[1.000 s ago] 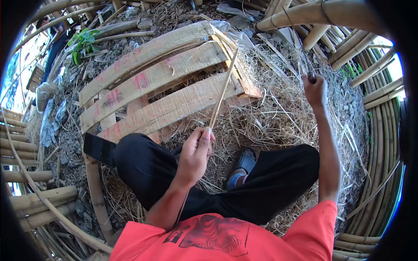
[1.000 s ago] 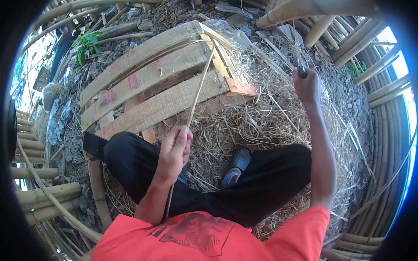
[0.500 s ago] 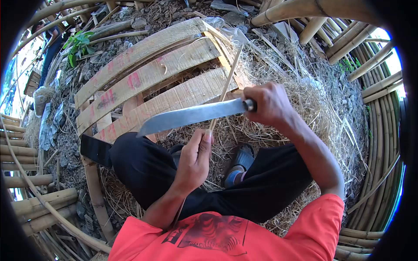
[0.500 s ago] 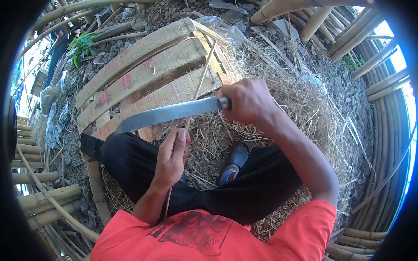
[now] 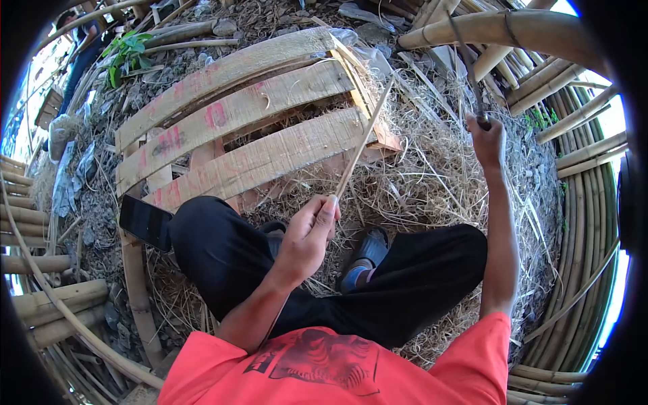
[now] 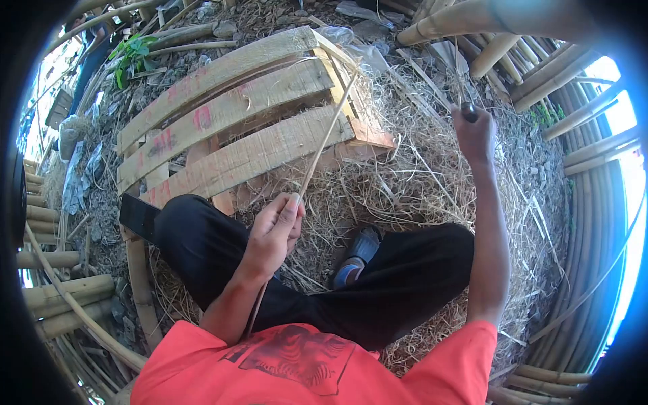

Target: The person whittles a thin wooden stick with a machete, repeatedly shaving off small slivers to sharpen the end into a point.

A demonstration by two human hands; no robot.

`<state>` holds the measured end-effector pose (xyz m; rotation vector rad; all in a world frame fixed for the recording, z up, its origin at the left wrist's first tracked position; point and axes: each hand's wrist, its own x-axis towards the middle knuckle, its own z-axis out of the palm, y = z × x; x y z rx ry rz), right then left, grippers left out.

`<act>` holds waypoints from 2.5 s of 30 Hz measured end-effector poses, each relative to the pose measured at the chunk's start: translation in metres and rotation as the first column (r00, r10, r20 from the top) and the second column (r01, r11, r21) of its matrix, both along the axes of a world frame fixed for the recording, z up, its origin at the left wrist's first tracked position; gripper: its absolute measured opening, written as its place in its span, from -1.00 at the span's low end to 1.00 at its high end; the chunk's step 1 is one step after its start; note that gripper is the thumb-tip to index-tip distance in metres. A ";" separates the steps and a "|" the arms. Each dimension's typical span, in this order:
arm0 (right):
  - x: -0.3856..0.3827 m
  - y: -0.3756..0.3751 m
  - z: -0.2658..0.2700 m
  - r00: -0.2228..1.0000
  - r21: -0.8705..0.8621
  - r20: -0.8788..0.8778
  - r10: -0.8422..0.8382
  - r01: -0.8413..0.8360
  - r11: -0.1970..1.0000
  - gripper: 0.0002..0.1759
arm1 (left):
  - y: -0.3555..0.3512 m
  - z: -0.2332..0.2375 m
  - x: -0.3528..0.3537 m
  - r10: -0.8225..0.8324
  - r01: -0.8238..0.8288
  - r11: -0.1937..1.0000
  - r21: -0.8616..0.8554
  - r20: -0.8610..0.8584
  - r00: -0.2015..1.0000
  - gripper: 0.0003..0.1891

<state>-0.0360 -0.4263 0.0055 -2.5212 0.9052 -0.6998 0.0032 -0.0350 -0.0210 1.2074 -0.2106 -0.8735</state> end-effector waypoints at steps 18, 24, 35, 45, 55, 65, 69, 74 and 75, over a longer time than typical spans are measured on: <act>0.027 0.145 0.006 0.626 -0.092 -0.404 0.667 -0.753 0.651 -0.88 | -0.011 -0.011 -0.009 0.064 -0.074 0.996 0.041 0.193 0.979 -0.75; 0.035 0.047 0.019 0.939 -0.212 -0.344 0.006 -0.084 0.974 -0.70 | 0.016 0.011 -0.005 -0.001 -0.001 0.999 0.033 0.075 0.997 -0.76; -0.015 0.011 -0.013 0.986 0.257 0.079 0.145 -0.161 0.953 -0.78 | 0.007 0.011 0.009 -0.019 0.015 0.998 -0.060 -0.067 0.998 -0.74; -0.007 0.120 0.047 0.908 0.031 0.017 0.418 -0.418 0.908 -0.64 | -0.004 -0.004 0.005 0.009 -0.009 0.999 0.038 0.013 1.000 -0.66; -0.014 0.166 0.039 0.719 -0.002 -0.313 0.621 -0.654 0.756 -0.83 | -0.011 -0.002 -0.008 0.009 -0.038 0.991 0.126 0.218 0.976 -0.76; 0.007 0.145 0.010 0.739 -0.176 -0.442 0.509 -0.628 0.758 -0.91 | -0.011 -0.005 -0.014 -0.076 -0.218 0.938 0.270 0.773 0.630 -0.88; 0.013 0.122 0.013 0.812 -0.296 -0.472 0.344 -0.513 0.805 -0.81 | -0.009 0.000 -0.009 -0.079 -0.258 0.918 0.300 0.778 0.623 -0.87; 0.000 0.003 0.026 0.982 -0.447 -0.119 -0.146 0.079 0.891 -0.68 | 0.012 0.006 -0.009 -0.006 -0.216 0.950 0.226 0.706 0.708 -0.82; -0.002 -0.002 0.022 0.985 -0.317 -0.078 -0.155 0.123 0.940 -0.67 | 0.013 0.004 -0.008 0.018 -0.204 0.960 0.193 0.681 0.732 -0.81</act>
